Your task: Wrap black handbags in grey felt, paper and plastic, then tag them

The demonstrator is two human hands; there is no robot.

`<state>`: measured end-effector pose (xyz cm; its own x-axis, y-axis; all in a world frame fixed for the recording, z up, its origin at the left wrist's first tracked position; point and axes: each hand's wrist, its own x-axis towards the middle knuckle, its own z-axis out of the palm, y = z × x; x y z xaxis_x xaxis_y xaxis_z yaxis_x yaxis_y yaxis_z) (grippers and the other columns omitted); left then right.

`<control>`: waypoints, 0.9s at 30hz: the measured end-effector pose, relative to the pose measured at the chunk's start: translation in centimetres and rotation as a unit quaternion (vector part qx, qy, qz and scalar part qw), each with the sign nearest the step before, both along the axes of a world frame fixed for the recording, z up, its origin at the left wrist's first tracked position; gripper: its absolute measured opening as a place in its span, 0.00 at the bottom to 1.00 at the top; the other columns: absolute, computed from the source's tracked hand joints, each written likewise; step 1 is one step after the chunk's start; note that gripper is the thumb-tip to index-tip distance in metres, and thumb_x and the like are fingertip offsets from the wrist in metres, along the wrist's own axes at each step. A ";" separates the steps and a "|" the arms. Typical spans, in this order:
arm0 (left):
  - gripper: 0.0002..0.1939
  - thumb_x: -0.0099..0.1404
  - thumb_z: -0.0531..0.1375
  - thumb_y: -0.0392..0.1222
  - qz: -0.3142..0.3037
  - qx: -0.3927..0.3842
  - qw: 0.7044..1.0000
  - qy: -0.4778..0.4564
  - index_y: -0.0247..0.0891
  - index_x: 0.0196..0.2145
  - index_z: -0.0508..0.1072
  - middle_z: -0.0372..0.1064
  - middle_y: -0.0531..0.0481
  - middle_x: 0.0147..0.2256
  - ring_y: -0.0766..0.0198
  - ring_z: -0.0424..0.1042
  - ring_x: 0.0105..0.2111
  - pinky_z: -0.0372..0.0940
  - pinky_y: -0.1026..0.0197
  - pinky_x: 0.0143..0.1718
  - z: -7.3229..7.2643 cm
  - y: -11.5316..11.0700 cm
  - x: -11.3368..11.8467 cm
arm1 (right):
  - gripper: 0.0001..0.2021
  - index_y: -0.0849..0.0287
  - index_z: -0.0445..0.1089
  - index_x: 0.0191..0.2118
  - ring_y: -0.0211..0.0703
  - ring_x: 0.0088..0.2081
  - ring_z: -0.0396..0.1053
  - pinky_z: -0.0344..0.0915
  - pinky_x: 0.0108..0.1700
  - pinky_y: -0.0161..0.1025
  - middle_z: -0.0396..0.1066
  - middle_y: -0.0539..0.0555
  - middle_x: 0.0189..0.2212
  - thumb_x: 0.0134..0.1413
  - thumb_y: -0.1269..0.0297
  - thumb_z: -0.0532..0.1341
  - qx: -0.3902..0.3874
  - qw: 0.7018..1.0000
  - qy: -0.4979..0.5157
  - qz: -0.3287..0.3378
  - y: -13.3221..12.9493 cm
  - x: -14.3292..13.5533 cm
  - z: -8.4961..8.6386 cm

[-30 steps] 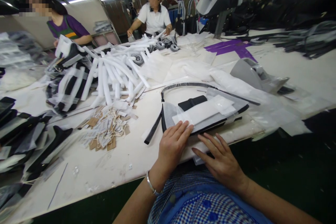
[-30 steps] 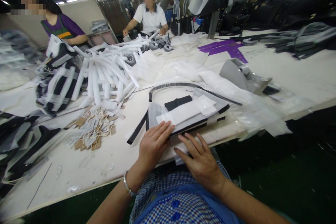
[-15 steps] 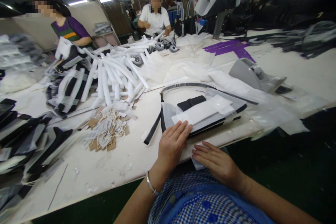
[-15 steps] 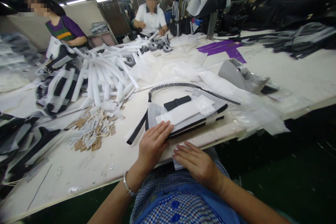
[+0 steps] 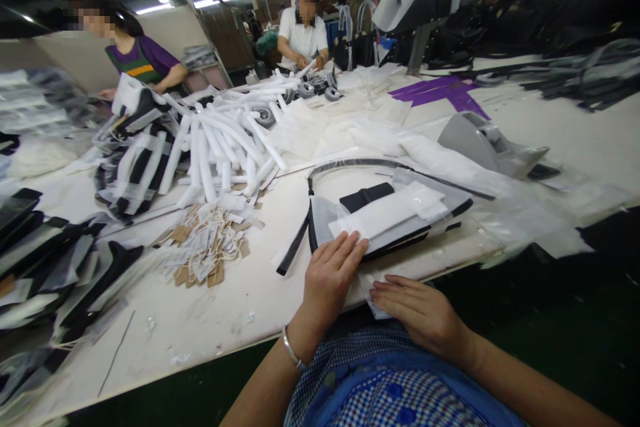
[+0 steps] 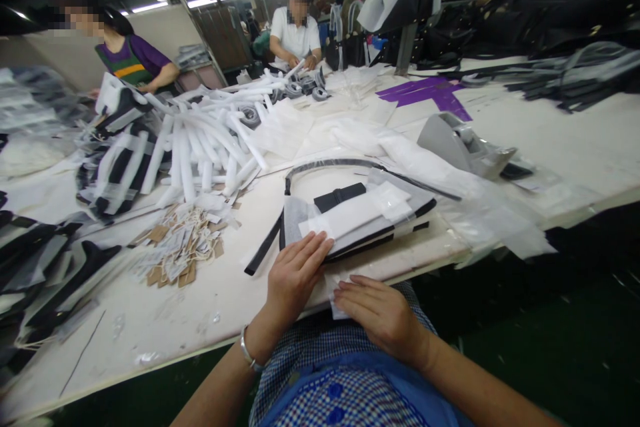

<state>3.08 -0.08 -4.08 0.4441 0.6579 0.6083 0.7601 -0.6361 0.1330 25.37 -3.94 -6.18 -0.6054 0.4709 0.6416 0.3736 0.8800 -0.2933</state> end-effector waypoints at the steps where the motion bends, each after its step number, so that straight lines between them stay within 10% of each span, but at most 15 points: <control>1: 0.22 0.71 0.57 0.35 0.000 0.001 1.000 0.001 0.41 0.61 0.66 0.68 0.47 0.59 0.57 0.66 0.61 0.68 0.51 0.56 -0.1 0.0 0.0 | 0.20 0.63 0.72 0.53 0.44 0.54 0.73 0.72 0.57 0.48 0.77 0.59 0.48 0.63 0.80 0.50 -0.001 1.000 0.002 -0.002 -0.1 -0.1 0.3; 15: 0.19 0.75 0.51 0.35 0.001 0.030 1.000 -0.003 0.39 0.60 0.67 0.67 0.49 0.61 0.57 0.65 0.61 0.68 0.53 0.55 -0.3 -0.6 0.5 | 0.18 0.56 0.75 0.48 0.40 0.36 0.77 0.74 0.40 0.34 0.79 0.52 0.36 0.62 0.77 0.51 -0.110 0.990 -0.084 -0.008 4.1 -0.7 8.4; 27: 0.17 0.75 0.50 0.36 0.010 0.034 0.998 -0.049 0.37 0.56 0.71 0.75 0.45 0.50 0.56 0.71 0.56 0.70 0.54 0.50 -0.3 -0.4 0.6 | 0.19 0.56 0.73 0.52 0.44 0.44 0.74 0.72 0.46 0.40 0.76 0.56 0.44 0.64 0.78 0.50 -0.050 0.991 -0.122 -0.010 6.1 -1.4 9.9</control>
